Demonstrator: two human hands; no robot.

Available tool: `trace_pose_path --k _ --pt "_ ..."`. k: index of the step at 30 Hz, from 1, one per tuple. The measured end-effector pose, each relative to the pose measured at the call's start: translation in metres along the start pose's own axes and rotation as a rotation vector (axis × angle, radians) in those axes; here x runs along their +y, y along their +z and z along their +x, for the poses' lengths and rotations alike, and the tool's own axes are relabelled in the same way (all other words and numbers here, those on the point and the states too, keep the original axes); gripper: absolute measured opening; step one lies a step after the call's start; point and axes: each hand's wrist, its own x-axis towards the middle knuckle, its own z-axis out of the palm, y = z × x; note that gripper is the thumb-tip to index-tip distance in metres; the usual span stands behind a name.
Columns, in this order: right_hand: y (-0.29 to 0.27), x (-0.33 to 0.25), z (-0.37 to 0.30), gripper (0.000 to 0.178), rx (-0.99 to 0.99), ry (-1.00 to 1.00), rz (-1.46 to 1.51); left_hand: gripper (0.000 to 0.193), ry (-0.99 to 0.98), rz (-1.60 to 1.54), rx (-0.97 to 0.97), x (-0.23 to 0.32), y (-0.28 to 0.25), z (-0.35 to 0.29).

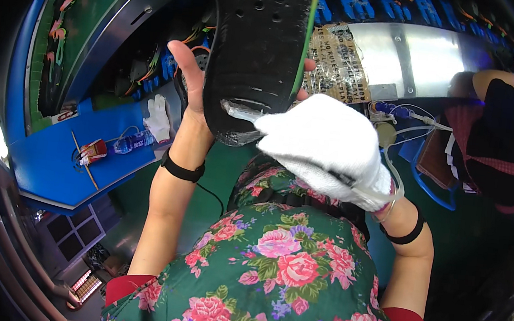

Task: Applying a liquid substance to shoe soles using a brush.

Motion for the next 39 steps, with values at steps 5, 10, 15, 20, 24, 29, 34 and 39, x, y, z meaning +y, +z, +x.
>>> trace_pose_path --k 5,10,15,20,24,29,34,39 --pt "0.014 -0.005 -0.015 0.032 -0.163 -0.110 0.007 0.135 -0.041 -0.025 0.069 0.008 -0.006 -0.002" --pt "-0.004 -0.007 0.003 0.029 -0.138 0.012 0.110 0.138 -0.086 0.015 0.073 0.010 -0.010 0.001" --pt "0.005 -0.005 0.001 0.022 -0.107 0.216 0.379 0.135 -0.061 0.029 0.077 0.006 -0.017 0.004" --pt "0.016 0.002 0.005 0.018 -0.042 0.336 0.317 0.122 -0.030 -0.210 0.054 0.005 -0.020 -0.003" --pt "0.010 -0.009 0.020 0.018 0.111 0.491 0.521 0.121 0.014 -0.525 -0.058 -0.003 -0.022 -0.021" --pt "-0.002 0.001 0.061 0.021 0.170 0.187 -0.214 0.122 0.039 -0.221 0.148 -0.014 -0.003 -0.045" --pt "0.019 -0.002 0.077 0.023 0.124 0.207 -0.271 0.127 0.113 -0.304 0.184 -0.014 -0.011 -0.069" --pt "0.013 -0.004 0.047 0.019 0.330 0.546 0.728 0.131 0.329 -0.226 -0.036 0.030 -0.010 -0.119"
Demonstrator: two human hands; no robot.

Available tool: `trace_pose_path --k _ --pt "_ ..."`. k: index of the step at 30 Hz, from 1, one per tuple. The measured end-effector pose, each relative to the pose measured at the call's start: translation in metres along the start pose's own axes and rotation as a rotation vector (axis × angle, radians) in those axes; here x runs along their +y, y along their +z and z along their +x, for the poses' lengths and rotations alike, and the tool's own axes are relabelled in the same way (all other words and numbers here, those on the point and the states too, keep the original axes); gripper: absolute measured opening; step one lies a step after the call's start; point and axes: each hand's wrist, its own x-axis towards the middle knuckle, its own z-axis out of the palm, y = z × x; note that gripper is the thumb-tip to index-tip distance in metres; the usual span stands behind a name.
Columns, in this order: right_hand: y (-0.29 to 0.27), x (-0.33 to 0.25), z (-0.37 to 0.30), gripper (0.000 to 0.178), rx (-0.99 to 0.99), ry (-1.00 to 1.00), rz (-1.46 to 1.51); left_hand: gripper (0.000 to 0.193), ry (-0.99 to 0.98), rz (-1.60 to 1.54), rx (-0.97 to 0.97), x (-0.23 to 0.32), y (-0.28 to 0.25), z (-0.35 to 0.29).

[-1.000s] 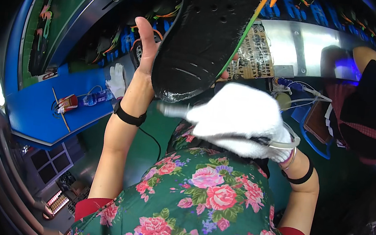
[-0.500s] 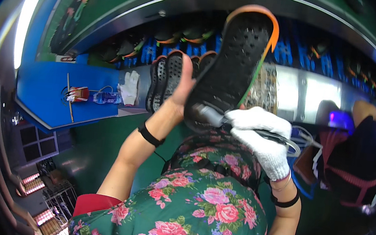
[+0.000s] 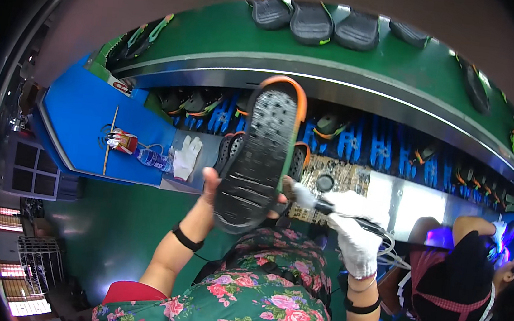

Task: Applying a liquid substance to shoe soles using a brush.

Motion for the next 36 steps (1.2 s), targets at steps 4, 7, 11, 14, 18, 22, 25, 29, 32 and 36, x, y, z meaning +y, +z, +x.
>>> trace_pose_path --k 4,7,11,14,18,22,25,29,32,36 --pt "-0.016 0.024 -0.004 0.025 0.182 0.051 0.186 0.132 0.186 0.231 -0.305 0.100 -0.011 0.001" --pt "0.000 0.033 -0.002 0.027 0.197 0.127 0.122 0.120 0.252 0.058 -0.462 0.197 -0.022 0.025" --pt "0.020 0.066 -0.001 0.023 0.134 0.201 -0.014 0.103 0.707 -0.308 0.113 0.301 -0.071 0.033" --pt "0.020 0.087 -0.009 0.024 0.139 0.263 -0.069 0.090 0.876 -0.207 0.485 0.307 -0.087 0.051" --pt "0.002 0.101 -0.009 0.021 0.183 0.273 -0.042 0.066 0.756 0.832 0.708 0.250 -0.070 0.109" --pt "0.005 0.097 -0.005 0.022 0.246 0.250 -0.008 0.050 0.330 1.675 0.770 0.235 -0.047 0.180" --pt "0.006 0.098 -0.004 0.022 0.253 0.254 0.037 0.042 0.788 2.127 0.931 0.221 -0.065 0.227" --pt "-0.004 0.094 -0.007 0.021 0.302 0.276 0.071 0.032 0.817 1.858 0.693 0.221 -0.076 0.193" --pt "-0.029 0.091 -0.011 0.023 0.346 0.237 0.161 0.020 0.890 1.193 0.469 0.189 -0.056 0.120" --pt "-0.050 0.077 -0.007 0.018 0.385 0.193 0.254 0.024 1.266 1.337 0.535 0.174 -0.038 0.006"
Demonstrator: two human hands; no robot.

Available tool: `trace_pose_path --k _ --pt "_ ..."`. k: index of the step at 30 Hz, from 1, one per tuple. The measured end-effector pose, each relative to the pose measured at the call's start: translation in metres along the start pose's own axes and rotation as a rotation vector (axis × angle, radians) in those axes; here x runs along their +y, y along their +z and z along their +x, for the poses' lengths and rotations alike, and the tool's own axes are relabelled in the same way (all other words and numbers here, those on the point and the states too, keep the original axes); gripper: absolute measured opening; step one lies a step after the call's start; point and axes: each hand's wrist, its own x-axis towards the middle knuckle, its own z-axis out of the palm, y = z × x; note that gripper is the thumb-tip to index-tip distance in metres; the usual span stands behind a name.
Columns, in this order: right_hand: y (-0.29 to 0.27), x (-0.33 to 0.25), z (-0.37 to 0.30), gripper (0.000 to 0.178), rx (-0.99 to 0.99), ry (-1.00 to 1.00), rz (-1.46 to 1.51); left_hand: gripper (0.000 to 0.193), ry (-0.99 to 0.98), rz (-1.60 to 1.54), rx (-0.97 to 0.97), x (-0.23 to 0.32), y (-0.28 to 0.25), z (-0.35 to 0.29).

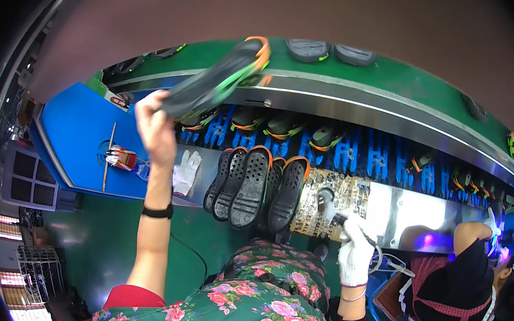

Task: Applying a liquid substance to shoe soles using a brush.

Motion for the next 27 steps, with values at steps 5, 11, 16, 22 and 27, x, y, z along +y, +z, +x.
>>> trace_pose_path --k 5,11,16,22,27 --pt "-0.013 -0.036 0.005 0.014 0.014 0.009 0.261 0.035 -0.281 -0.149 0.327 0.046 -0.028 -0.027" --pt "0.022 -0.065 -0.019 0.025 -0.125 -0.018 0.327 0.022 -0.603 -0.067 0.138 -0.001 0.011 -0.057" --pt "0.051 -0.064 -0.038 0.025 -0.139 0.048 0.140 0.023 -0.972 -0.080 -0.434 0.004 0.120 -0.112" --pt "0.070 -0.064 -0.038 0.027 -0.248 -0.037 -0.035 0.049 -1.500 -0.814 -0.594 -0.011 0.148 -0.216" --pt "0.077 -0.069 -0.036 0.028 -0.240 -0.062 -0.100 0.099 -1.715 -1.441 -0.556 0.084 0.150 -0.226"
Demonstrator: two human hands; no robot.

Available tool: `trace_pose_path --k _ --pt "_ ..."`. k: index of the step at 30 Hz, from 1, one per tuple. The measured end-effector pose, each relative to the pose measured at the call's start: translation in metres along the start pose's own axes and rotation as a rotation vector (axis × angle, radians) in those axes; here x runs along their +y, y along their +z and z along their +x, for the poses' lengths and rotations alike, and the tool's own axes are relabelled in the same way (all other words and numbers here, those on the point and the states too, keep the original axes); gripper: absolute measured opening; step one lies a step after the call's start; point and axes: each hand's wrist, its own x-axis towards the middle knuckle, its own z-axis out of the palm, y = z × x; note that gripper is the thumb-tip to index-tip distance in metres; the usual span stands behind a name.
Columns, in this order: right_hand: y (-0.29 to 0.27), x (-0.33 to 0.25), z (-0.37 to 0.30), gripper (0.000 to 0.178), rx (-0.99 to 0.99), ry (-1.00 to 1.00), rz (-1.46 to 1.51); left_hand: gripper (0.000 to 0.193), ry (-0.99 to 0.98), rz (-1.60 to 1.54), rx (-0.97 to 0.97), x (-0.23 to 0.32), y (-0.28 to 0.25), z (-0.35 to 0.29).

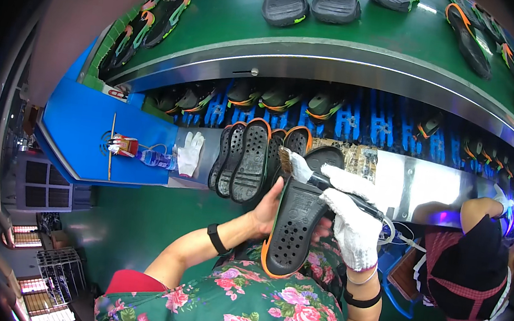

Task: Applying a liquid substance to shoe soles using a brush.

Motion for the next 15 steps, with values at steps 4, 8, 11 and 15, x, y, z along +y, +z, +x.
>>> trace_pose_path --k 4,8,11,15 --pt "0.007 -0.005 0.004 0.028 -0.027 -0.041 -0.172 0.120 0.037 -0.134 -0.010 0.002 -0.008 0.006" --pt "0.008 -0.006 0.005 0.023 -0.017 0.171 -0.156 0.134 0.138 -0.057 -0.012 0.015 0.016 0.009" --pt "0.013 -0.013 0.013 0.018 -0.156 -0.412 -0.556 0.106 0.278 -0.140 -0.112 0.012 0.024 0.011" --pt "0.016 -0.019 0.019 0.020 -0.144 -0.780 -0.894 0.096 0.389 -0.132 0.020 0.006 0.034 0.014"
